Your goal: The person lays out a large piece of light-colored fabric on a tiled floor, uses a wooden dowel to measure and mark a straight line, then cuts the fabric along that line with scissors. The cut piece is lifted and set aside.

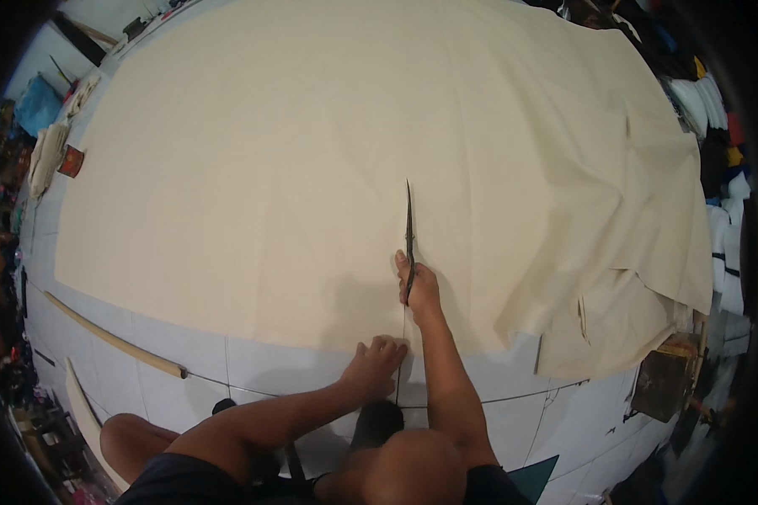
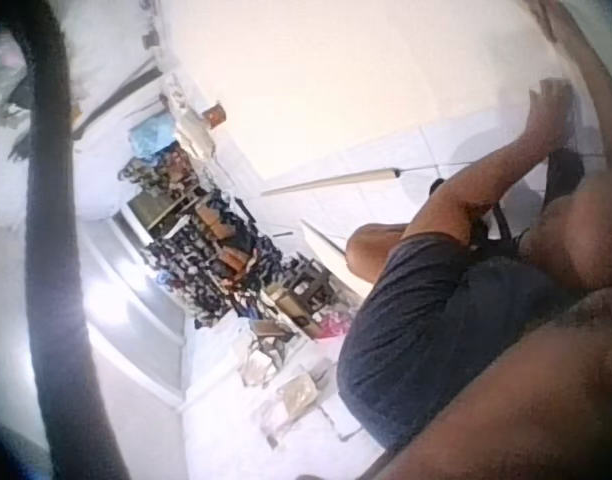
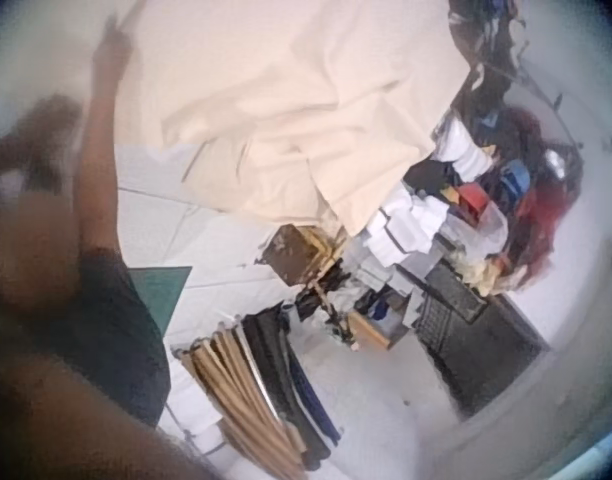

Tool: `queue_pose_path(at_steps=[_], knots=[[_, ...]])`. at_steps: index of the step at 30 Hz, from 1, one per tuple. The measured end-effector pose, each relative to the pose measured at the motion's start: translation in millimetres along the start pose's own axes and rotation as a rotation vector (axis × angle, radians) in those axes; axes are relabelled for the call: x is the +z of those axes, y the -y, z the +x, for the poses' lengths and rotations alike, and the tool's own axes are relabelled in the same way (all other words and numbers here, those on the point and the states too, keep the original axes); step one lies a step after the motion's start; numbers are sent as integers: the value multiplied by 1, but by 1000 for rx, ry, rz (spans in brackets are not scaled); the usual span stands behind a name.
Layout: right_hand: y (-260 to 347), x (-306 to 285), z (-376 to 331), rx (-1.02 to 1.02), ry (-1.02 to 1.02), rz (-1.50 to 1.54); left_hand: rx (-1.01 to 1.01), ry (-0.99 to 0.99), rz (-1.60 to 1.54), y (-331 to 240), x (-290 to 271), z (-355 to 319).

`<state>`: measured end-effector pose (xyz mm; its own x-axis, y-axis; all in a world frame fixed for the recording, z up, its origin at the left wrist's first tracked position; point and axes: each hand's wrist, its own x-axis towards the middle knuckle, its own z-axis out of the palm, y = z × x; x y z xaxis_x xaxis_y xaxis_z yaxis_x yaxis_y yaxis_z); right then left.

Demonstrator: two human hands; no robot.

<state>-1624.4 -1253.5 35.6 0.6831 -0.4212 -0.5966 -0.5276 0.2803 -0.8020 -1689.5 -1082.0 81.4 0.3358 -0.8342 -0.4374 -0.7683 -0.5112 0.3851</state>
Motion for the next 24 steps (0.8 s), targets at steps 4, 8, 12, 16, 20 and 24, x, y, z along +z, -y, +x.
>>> queue_pose_path(at_steps=[4, 8, 12, 16, 20, 24], knots=[[-9, 2, 2, -7, -48, -23, 6, -12, 76, 1, 7, 4], [-1, 2, -2, 23, -42, -39, 2, -44, 64, 4, 9, 4], [23, 4, 18, -4, -29, -16, 19, 3, 37, 4, 8, 4], [37, 11, 45, 31, -61, -58, 50, 32, 27, 8, 10, 7], [34, 13, 51, 40, -68, -68, 30, 21, 14, 9, 11, 7], [27, 13, 56, -38, -73, -49, 36, 60, 1, 11, 12, 9]])
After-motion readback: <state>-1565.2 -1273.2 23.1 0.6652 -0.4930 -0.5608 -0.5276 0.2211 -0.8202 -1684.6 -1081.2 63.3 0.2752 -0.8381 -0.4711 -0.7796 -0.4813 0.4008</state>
